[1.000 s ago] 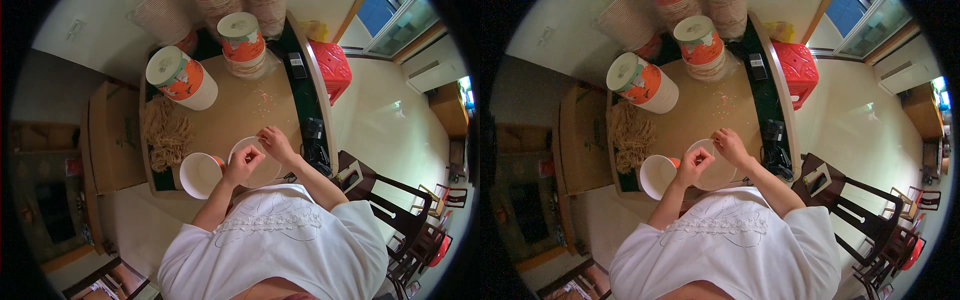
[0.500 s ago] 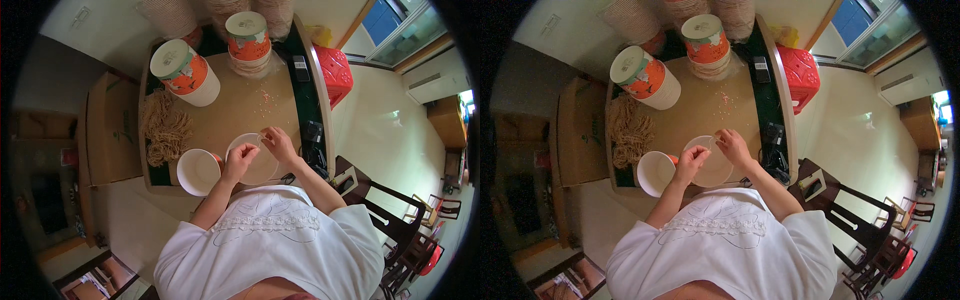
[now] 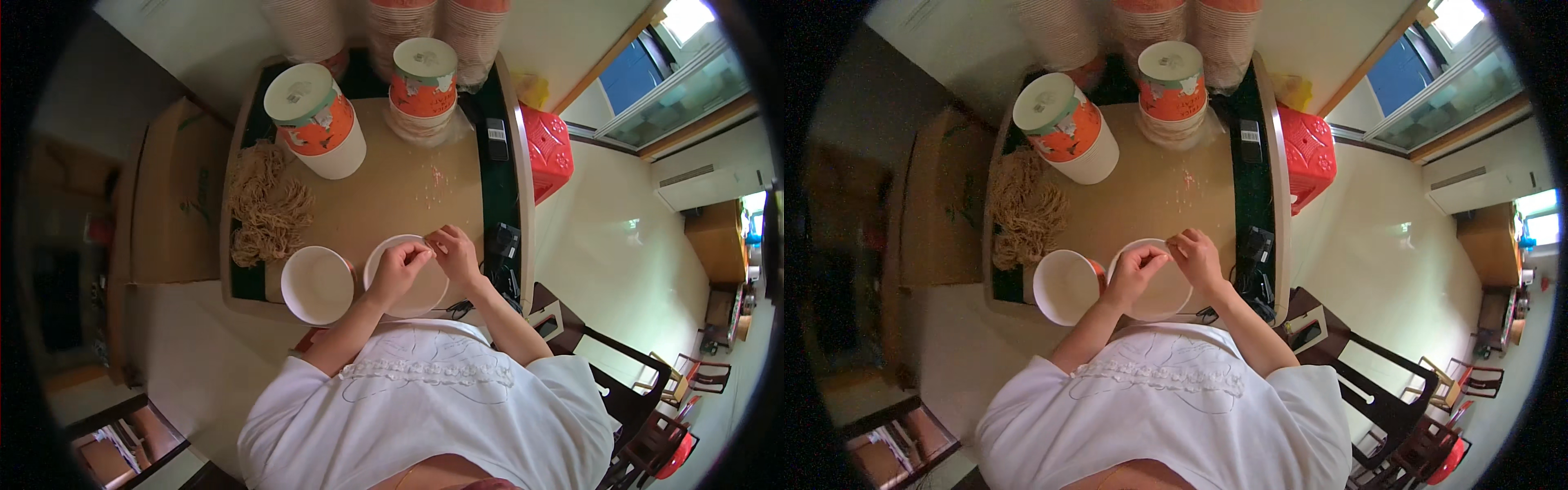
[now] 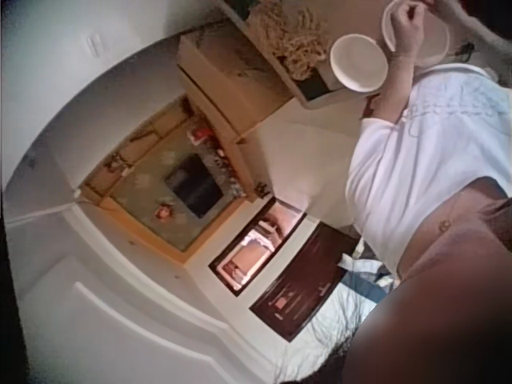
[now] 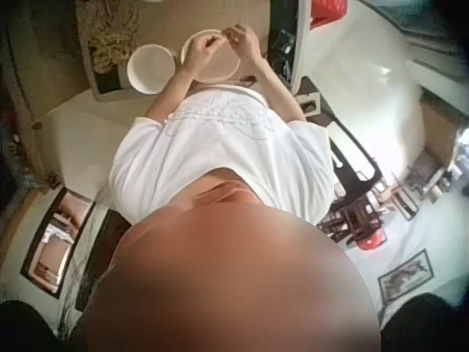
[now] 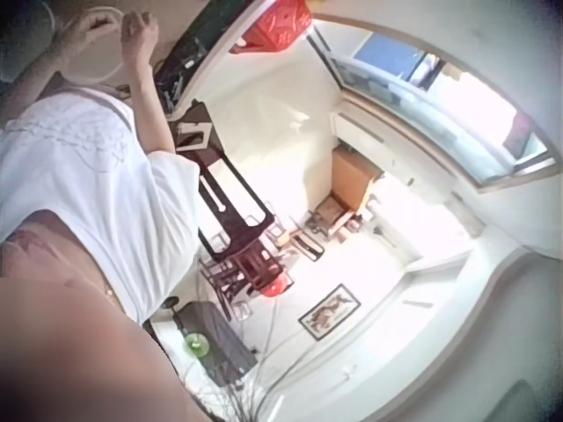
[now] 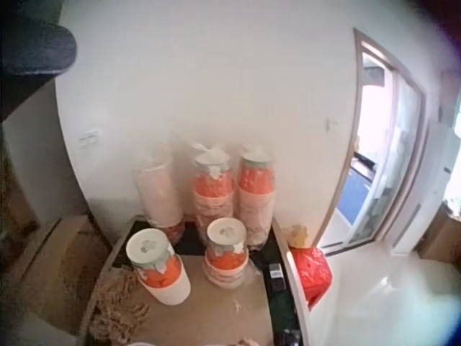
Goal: Threading decorative strings through holes in paper bowls for packaging.
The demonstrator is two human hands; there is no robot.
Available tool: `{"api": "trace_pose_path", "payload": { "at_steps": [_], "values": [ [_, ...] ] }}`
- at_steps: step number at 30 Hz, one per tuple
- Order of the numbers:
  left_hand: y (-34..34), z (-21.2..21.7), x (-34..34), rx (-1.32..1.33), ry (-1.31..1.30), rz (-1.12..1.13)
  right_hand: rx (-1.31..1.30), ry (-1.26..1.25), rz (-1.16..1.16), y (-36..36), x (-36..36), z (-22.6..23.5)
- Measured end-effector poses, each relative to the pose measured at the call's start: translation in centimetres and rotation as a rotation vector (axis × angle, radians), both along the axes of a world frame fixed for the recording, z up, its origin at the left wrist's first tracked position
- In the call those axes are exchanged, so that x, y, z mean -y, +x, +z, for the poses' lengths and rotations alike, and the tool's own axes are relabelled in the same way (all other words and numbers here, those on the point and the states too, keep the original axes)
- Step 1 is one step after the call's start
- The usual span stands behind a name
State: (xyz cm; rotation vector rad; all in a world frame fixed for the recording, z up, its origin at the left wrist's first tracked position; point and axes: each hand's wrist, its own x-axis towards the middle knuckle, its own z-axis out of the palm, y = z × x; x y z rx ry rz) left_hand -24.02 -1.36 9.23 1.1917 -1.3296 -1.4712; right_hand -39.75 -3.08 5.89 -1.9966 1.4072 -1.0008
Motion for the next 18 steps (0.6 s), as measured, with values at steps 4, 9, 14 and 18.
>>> {"api": "trace_pose_path", "payload": {
  "at_steps": [4,9,14,18],
  "values": [
    [-0.5,0.9,0.9,0.044,0.073,-0.051,-0.001,0.07,0.008,0.2,0.4,1.7],
    [-1.8,2.9,2.7,0.096,-0.14,-0.036,0.048,0.08,0.043,-0.7,1.9,2.7],
    [-1.5,5.3,5.2,-0.019,-0.067,-0.01,0.099,0.139,-0.009,-2.1,4.4,4.1],
    [-1.6,6.9,8.4,-0.105,-0.066,-0.021,-0.028,0.193,-0.018,-3.5,7.3,6.5]
  ]
}}
